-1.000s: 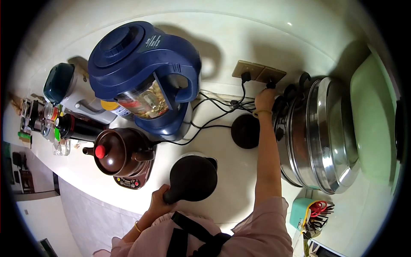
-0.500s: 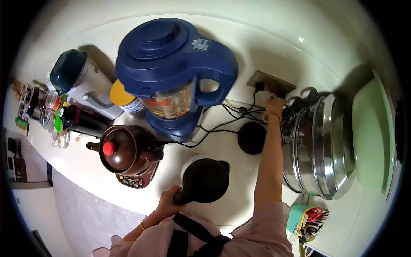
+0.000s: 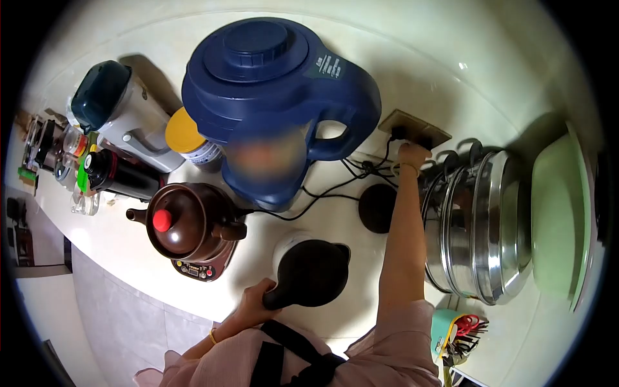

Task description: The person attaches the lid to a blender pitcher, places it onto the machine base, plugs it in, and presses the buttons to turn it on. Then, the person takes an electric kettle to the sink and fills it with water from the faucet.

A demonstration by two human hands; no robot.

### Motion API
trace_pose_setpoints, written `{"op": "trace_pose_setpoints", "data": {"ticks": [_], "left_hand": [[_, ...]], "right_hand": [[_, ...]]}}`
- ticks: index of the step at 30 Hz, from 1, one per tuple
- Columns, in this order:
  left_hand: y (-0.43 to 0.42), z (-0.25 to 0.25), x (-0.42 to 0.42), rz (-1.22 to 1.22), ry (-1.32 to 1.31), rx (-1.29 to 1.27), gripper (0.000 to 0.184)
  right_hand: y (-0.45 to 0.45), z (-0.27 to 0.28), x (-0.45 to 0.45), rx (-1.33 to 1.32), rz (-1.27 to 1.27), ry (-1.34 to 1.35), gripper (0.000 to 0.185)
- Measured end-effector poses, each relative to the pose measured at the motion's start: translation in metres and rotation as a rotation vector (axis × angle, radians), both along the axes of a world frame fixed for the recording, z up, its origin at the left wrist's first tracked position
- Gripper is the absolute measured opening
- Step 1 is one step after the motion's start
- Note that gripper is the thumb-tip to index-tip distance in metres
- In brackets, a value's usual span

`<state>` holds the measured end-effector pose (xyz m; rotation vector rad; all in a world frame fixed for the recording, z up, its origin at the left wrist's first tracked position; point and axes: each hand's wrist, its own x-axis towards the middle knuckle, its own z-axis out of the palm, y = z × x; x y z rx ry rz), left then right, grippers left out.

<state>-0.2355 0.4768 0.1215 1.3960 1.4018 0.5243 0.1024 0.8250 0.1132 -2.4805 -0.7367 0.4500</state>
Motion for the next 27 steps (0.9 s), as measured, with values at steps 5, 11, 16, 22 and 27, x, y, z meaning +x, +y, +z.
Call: {"op": "trace_pose_setpoints", "data": {"ticks": [5, 11, 16, 22, 27], "left_hand": [[-0.005, -0.004, -0.003, 0.015, -0.032, 0.031, 0.042], [-0.004, -0.009, 0.0, 0.027, -0.094, 0.141, 0.039], [-0.008, -0.012, 0.001, 0.014, -0.031, 0.178, 0.033], [-0.014, -0.005, -0.001, 0.04, 0.008, 0.243, 0.037], [-0.039, -0.01, -0.014, 0.115, 0.008, 0.284, 0.05]], "right_hand": [[0.015, -0.016, 0.014, -0.58, 0.695, -0.768, 0.027], [0.025, -0.025, 0.043, -0.579, 0.787, -0.685, 0.03], [-0.011, -0.021, 0.035, -0.073, 0.448, -0.187, 0.041], [-0.109, -0.03, -0.007, 0.226, 0.856, -0.132, 0.034], [-0.194, -0.041, -0.031, 0.19, 0.871, 0.318, 0.031]]}}
